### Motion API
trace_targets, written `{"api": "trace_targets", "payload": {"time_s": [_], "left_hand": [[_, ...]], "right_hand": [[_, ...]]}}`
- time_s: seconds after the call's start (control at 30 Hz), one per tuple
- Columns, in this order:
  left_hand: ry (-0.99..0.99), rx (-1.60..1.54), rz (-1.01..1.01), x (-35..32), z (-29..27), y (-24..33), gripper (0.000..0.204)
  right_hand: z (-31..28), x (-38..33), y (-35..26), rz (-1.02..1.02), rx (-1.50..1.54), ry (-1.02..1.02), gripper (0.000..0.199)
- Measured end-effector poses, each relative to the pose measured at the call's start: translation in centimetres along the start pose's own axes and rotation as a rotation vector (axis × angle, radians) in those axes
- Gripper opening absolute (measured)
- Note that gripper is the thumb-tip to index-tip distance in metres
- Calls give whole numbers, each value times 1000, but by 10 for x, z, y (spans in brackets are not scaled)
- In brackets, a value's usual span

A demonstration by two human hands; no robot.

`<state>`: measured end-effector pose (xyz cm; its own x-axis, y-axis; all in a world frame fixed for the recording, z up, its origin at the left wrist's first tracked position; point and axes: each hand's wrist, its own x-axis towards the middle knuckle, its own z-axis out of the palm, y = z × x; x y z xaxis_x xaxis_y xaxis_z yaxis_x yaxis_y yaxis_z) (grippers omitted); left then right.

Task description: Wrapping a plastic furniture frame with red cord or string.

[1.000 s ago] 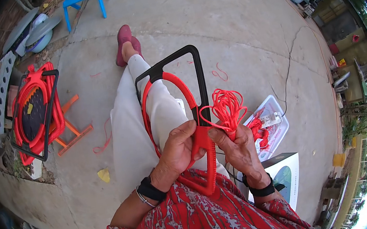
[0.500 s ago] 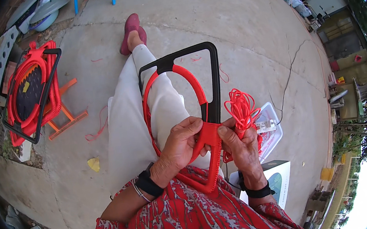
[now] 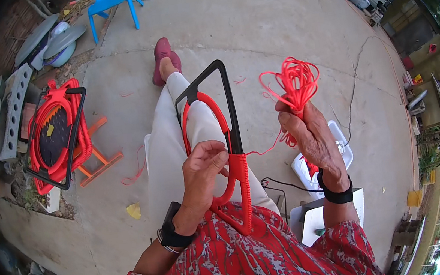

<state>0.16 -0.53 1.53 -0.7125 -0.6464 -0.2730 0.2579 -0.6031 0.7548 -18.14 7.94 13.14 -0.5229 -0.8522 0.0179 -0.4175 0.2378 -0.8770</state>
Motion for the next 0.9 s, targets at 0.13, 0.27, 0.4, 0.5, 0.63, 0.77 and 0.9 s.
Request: {"api": "trace_targets", "payload": {"time_s": [0.13,0.27,0.4,0.5,0.63,0.77,0.9], "left_hand": [[16,17,62,-5,-6,17,19],[-7,-128,-55,-12,-8,27,25],[-164,-328,-129,-15,-12,22,34],[-140,-373,-138,-14,-9,17,35],[-143,-331,-102,-12,-11,16,35],[-160,-336,-115,-10,-9,17,34],[-118,-339,-94,-11,-6,17,36]], "right_hand": [[12,18,-16,-201,-121,-180,25],[36,9,-1,-111,147,-256,29],[47,-9,17,104,451,-455,29],[61,-20,22,121,628,-454,25],[67,-22,35,151,696,-441,19],[65,-21,31,196,738,-458,17],[69,-19,29,189,838,-448,17]]}}
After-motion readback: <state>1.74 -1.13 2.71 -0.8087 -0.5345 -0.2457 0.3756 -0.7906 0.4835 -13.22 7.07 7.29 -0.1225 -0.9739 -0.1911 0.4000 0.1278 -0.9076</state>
